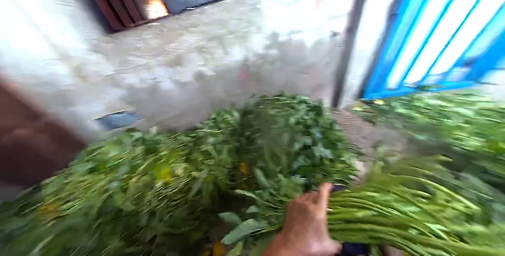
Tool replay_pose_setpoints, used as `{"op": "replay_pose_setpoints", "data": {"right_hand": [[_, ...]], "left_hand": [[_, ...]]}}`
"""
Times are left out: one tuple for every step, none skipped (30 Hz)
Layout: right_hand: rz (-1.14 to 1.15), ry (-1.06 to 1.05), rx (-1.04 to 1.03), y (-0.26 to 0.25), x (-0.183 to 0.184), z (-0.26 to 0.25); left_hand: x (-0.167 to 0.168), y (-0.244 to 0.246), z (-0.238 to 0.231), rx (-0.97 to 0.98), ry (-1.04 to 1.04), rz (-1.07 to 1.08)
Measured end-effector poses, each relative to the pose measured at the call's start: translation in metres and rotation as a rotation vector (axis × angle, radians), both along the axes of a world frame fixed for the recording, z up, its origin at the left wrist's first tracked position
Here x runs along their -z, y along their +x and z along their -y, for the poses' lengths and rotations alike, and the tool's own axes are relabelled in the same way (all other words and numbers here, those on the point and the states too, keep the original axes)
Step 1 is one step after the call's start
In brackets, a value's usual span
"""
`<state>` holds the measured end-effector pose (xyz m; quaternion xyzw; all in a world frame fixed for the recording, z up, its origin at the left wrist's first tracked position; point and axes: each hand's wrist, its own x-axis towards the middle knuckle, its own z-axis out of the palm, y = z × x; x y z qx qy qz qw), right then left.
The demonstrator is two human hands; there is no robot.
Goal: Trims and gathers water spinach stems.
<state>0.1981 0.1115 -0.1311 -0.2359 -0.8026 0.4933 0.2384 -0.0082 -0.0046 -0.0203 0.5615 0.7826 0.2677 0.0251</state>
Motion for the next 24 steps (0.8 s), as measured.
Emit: {"op": "replay_pose_setpoints", "data": {"right_hand": [[-0.156,-0.122,-0.011,-0.011,-0.002,-0.004],[-0.262,-0.228,-0.04,-0.02,-0.011,-0.008],[-0.309,-0.341,-0.066,-0.024,-0.027,-0.01],[-0.315,-0.429,-0.094,-0.024,-0.045,-0.013],[-0.324,-0.482,-0.128,-0.022,-0.059,-0.017],[-0.348,-0.508,-0.147,-0.018,-0.07,-0.02],[-0.397,-0.493,-0.168,-0.014,-0.078,-0.024],[-0.455,-0.414,-0.201,-0.009,-0.079,-0.03],[-0.476,-0.345,-0.205,-0.005,-0.083,-0.035],[-0.497,-0.331,-0.214,-0.004,-0.088,-0.038],[-0.516,-0.348,-0.227,-0.003,-0.087,-0.043],[-0.521,-0.353,-0.238,-0.002,-0.078,-0.05],[-0.493,-0.358,-0.242,0.002,-0.071,-0.057],[-0.415,-0.364,-0.227,0.012,-0.068,-0.063],[-0.288,-0.352,-0.188,0.027,-0.067,-0.068],[-0.077,-0.298,-0.113,0.047,-0.066,-0.076],[0.22,-0.208,-0.027,0.07,-0.07,-0.084],[0.506,-0.113,0.023,0.092,-0.077,-0.093],[0.708,-0.004,0.063,0.114,-0.085,-0.101],[0.826,0.102,0.125,0.138,-0.095,-0.109],[0.847,0.209,0.212,0.159,-0.113,-0.112],[0.766,0.339,0.305,0.173,-0.138,-0.109],[0.623,0.467,0.383,0.177,-0.165,-0.101],[0.455,0.593,0.423,0.17,-0.189,-0.09]], "left_hand": [[0.005,0.001,-0.005,0.013,0.052,-0.027],[0.012,0.003,-0.01,0.015,0.11,-0.059],[0.016,0.005,-0.013,0.021,0.149,-0.072],[0.018,0.006,-0.016,0.028,0.167,-0.073],[0.02,0.008,-0.018,0.036,0.175,-0.066],[0.02,0.009,-0.021,0.041,0.174,-0.057],[0.019,0.011,-0.023,0.049,0.169,-0.038],[0.017,0.013,-0.024,0.055,0.164,-0.009],[0.015,0.016,-0.024,0.056,0.161,0.022],[0.013,0.019,-0.025,0.046,0.157,0.035],[0.011,0.023,-0.026,0.026,0.147,0.027],[0.01,0.027,-0.027,0.003,0.123,0.001],[0.008,0.03,-0.03,-0.017,0.083,-0.041],[0.005,0.033,-0.031,-0.026,0.035,-0.093],[0.002,0.035,-0.033,-0.025,-0.009,-0.157],[-0.001,0.036,-0.034,-0.017,-0.044,-0.228],[-0.003,0.037,-0.035,-0.006,-0.059,-0.299],[-0.004,0.037,-0.035,0.005,-0.062,-0.357],[-0.004,0.036,-0.035,0.018,-0.065,-0.394],[-0.004,0.035,-0.034,0.033,-0.062,-0.422],[-0.003,0.034,-0.035,0.048,-0.055,-0.437],[-0.001,0.034,-0.035,0.062,-0.042,-0.449],[0.001,0.034,-0.036,0.076,-0.029,-0.461],[0.004,0.035,-0.037,0.094,-0.014,-0.474]]}}
